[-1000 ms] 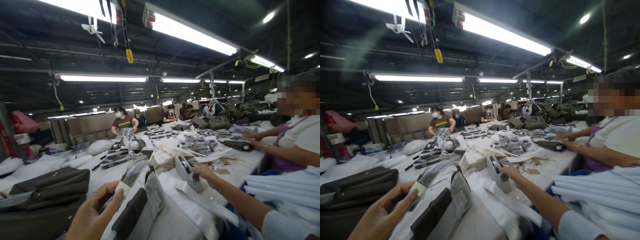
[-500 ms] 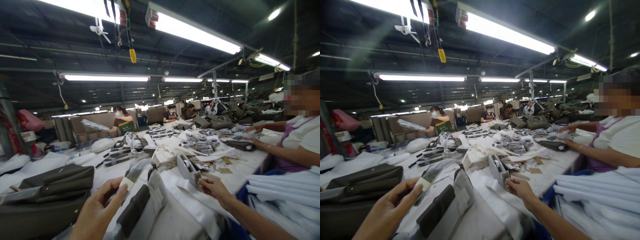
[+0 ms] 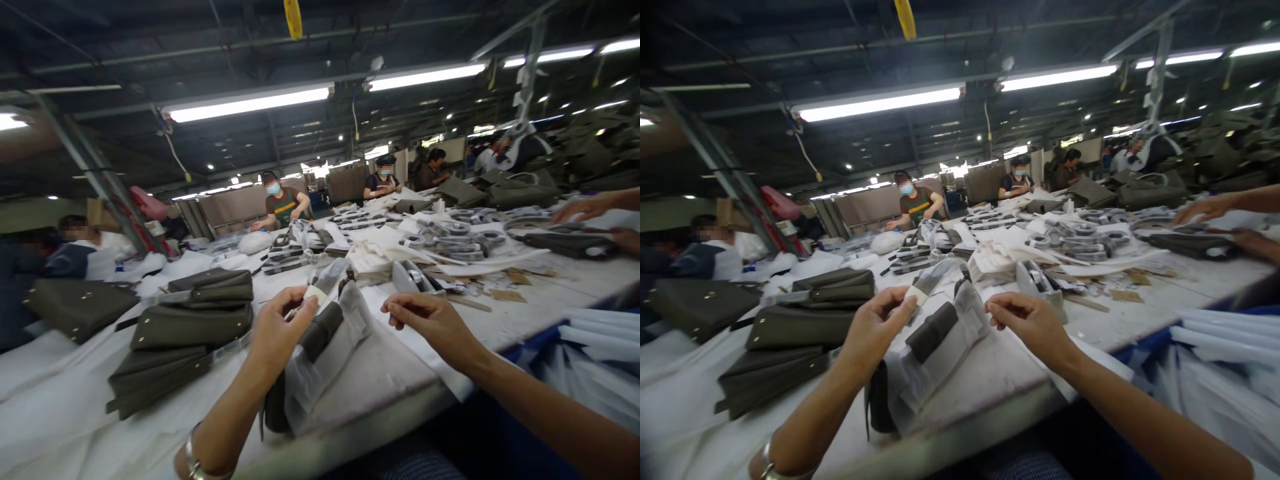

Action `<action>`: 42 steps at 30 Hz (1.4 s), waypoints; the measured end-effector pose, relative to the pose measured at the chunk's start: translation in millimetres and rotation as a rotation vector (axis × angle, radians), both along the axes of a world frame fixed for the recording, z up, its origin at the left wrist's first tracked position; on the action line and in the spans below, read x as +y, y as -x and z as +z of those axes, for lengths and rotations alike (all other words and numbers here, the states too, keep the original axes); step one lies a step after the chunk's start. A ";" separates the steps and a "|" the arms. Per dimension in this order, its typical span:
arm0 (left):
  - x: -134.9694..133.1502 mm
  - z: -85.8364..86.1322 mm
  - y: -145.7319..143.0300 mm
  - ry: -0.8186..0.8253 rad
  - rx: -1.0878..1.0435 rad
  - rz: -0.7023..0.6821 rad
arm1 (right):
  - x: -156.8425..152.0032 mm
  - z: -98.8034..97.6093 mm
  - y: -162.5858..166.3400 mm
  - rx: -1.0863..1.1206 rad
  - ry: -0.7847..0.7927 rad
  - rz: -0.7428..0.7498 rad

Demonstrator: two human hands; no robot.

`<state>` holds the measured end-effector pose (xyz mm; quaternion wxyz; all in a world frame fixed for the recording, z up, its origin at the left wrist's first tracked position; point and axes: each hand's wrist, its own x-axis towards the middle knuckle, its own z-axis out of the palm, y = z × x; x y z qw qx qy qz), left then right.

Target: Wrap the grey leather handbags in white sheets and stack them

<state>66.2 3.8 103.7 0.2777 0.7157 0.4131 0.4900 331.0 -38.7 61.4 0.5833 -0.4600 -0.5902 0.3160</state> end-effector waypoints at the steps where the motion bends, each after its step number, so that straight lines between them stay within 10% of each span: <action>1: -0.7 0.1 -1.0 -0.020 0.009 0.006 | -2.4 8.4 13.9 0.008 -0.019 0.058; 7: -6.2 -0.3 -6.4 -0.116 0.033 0.039 | 7.6 35.1 69.9 0.037 -0.085 0.295; 24: 6.9 -26.6 0.1 -0.446 0.297 0.225 | 37.5 9.8 81.5 0.063 0.075 0.176; 42: -5.1 -18.4 -8.5 -0.292 0.186 0.192 | 34.3 0.8 82.6 0.307 0.102 0.339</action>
